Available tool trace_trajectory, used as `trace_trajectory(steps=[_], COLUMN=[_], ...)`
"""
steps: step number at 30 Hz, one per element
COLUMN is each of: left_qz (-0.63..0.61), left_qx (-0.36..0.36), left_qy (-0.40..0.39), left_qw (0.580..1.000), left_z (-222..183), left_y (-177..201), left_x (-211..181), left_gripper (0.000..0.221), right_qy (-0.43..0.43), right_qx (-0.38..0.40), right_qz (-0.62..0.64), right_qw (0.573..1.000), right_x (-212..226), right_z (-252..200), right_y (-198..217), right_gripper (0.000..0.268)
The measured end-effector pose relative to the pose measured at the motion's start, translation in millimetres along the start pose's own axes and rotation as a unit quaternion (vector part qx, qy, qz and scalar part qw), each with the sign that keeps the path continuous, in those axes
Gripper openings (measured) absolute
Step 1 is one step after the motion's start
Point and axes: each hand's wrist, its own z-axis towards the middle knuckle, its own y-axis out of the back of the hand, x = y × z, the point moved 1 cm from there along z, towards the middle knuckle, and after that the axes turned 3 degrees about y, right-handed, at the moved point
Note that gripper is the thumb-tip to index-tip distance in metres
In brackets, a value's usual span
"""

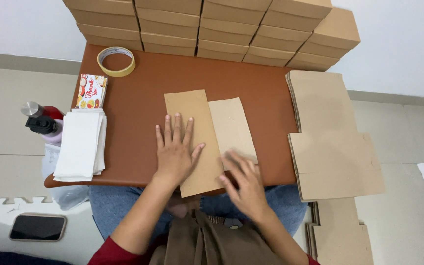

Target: Assembling a cardboard box from a flat template by folding flaps and tucking them into place.

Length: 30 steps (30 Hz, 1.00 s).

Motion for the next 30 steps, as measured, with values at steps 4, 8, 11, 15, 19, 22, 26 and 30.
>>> trace_trajectory(steps=[4, 8, 11, 15, 19, 22, 26, 30], left_qz=[-0.086, -0.071, -0.074, -0.080, -0.086, -0.073, -0.072, -0.062], left_qx=[0.171, 0.174, 0.170, 0.171, 0.170, 0.160, 0.163, 0.154], left_qy=[0.007, -0.033, -0.051, -0.049, -0.045, -0.044, -0.044, -0.043], left_qw=[0.982, 0.982, 0.981, 0.981, 0.981, 0.983, 0.983, 0.985], left_z=[12, 18, 18, 17, 17, 16, 15, 14], left_y=[44, 40, 34, 37, 33, 31, 30, 29], left_x=[-1, 2, 3, 3, 4, 4, 5, 5], left_gripper=[0.075, 0.071, 0.070, 0.069, 0.069, 0.069, 0.068, 0.068], right_qy=[-0.150, -0.160, -0.113, -0.048, -0.068, -0.065, -0.091, -0.094], right_qx=[-0.063, -0.053, -0.051, 0.095, 0.143, 0.155, 0.160, 0.139], right_qz=[-0.060, 0.019, 0.027, -0.038, -0.028, -0.021, -0.020, -0.007], right_qw=[0.985, 0.985, 0.992, 0.994, 0.987, 0.985, 0.983, 0.986], right_x=[-20, -14, -5, 0, -4, -18, -46, -65], right_z=[-3, -6, -3, 8, 53, 90, 138, 156], right_y=[18, 15, 11, 8, 20, 17, 0, -12], right_gripper=[0.064, 0.066, 0.063, 0.064, 0.060, 0.060, 0.060, 0.060])
